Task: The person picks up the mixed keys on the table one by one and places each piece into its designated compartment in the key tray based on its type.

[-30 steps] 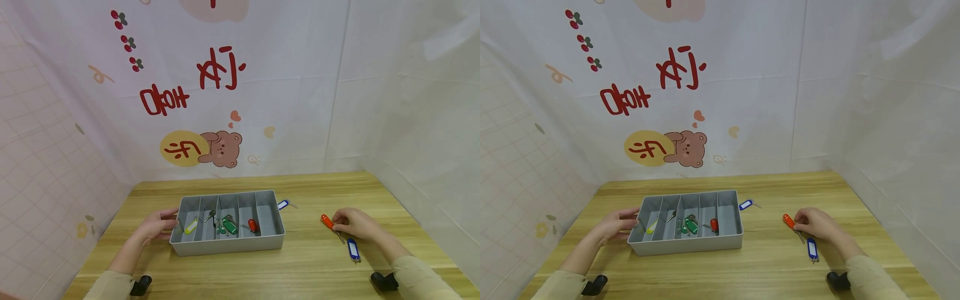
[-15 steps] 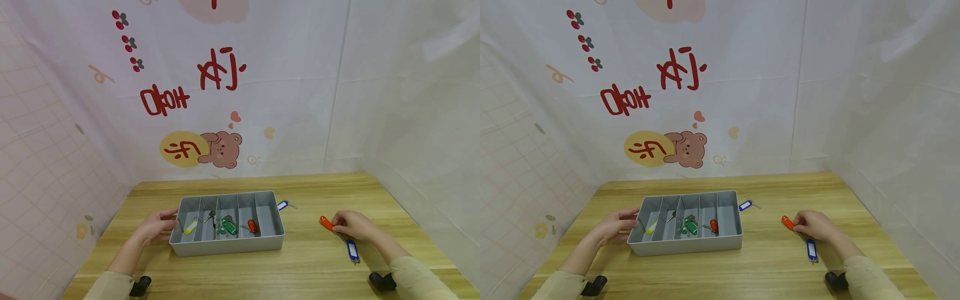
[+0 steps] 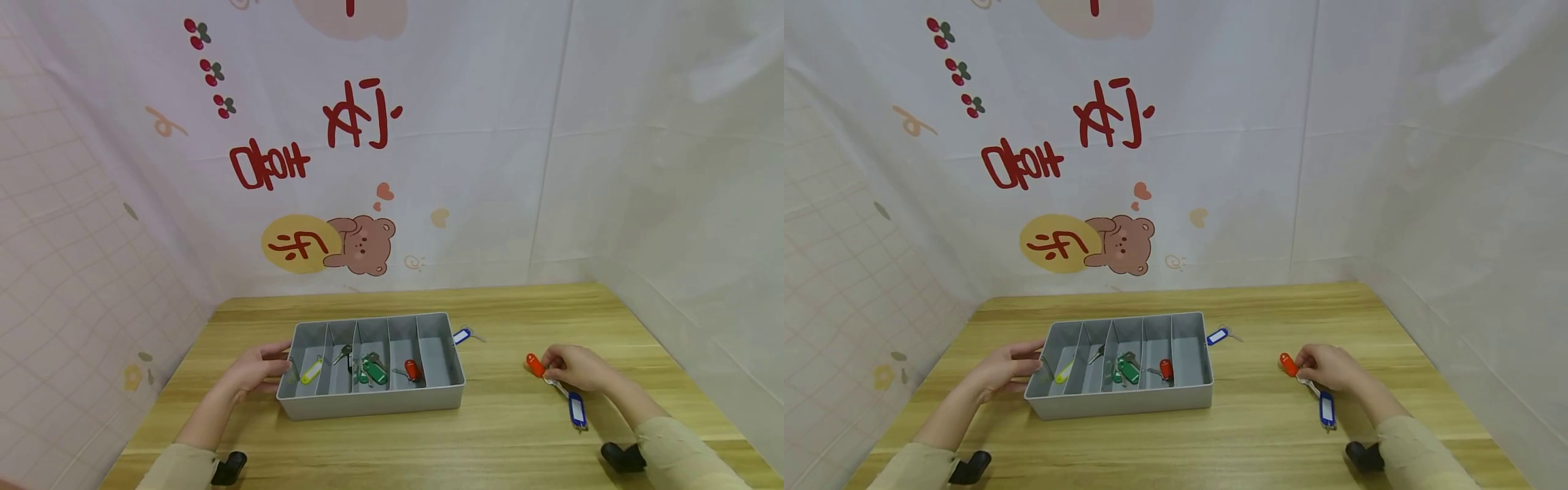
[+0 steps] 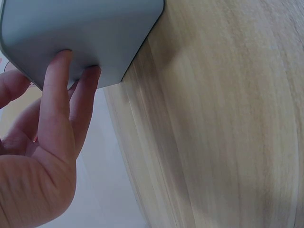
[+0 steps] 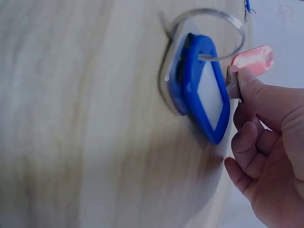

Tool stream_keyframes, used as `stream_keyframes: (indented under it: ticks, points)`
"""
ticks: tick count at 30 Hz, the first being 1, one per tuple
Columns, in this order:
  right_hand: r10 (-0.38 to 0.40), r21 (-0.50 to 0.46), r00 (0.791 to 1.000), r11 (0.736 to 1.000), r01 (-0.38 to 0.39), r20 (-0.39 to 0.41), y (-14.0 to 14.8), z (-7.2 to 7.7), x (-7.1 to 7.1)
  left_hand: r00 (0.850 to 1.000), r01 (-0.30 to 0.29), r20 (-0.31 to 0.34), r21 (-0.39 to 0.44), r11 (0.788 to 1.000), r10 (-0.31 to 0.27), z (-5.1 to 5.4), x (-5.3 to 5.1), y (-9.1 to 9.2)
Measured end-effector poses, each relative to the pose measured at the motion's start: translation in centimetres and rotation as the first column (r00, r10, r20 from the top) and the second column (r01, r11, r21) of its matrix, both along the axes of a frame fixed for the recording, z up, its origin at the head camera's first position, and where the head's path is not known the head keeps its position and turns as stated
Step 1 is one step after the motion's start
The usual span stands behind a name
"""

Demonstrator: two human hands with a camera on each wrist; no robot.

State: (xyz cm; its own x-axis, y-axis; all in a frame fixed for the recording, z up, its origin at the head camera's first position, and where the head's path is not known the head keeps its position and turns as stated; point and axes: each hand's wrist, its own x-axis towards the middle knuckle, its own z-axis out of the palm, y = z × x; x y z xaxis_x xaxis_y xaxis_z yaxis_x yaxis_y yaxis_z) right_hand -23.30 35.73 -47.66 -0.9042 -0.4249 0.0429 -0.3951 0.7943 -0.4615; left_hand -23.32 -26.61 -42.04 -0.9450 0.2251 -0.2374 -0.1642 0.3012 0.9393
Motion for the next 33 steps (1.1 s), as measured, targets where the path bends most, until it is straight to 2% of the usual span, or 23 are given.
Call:
stream_keyframes:
  ticks: [9, 15, 22, 33]
  points:
    - [0.015, 0.046, 0.994, 0.999, -0.01, -0.109, 0.1, -0.1, -0.1, 1.0, 0.002, -0.007, -0.008, 1.0, -0.003, 0.0, 0.0, -0.1]
    - [0.003, -0.027, 0.984, 1.0, -0.008, -0.18, 0.2, 0.6, -0.1, 1.0, -0.006, 0.003, 0.001, 1.0, 0.006, 0.0, 0.0, -0.1]
    - [-0.04, -0.091, 0.984, 0.996, 0.025, -0.171, 0.4, 1.6, -0.4, 1.0, -0.002, 0.008, 0.003, 1.0, 0.002, 0.0, -0.2, -0.1]
    - [-0.023, -0.144, 0.964, 0.989, -0.016, -0.265, -0.5, 4.0, 0.0, 1.0, 0.003, 0.008, 0.001, 1.0, -0.003, 0.1, -0.1, -0.1]
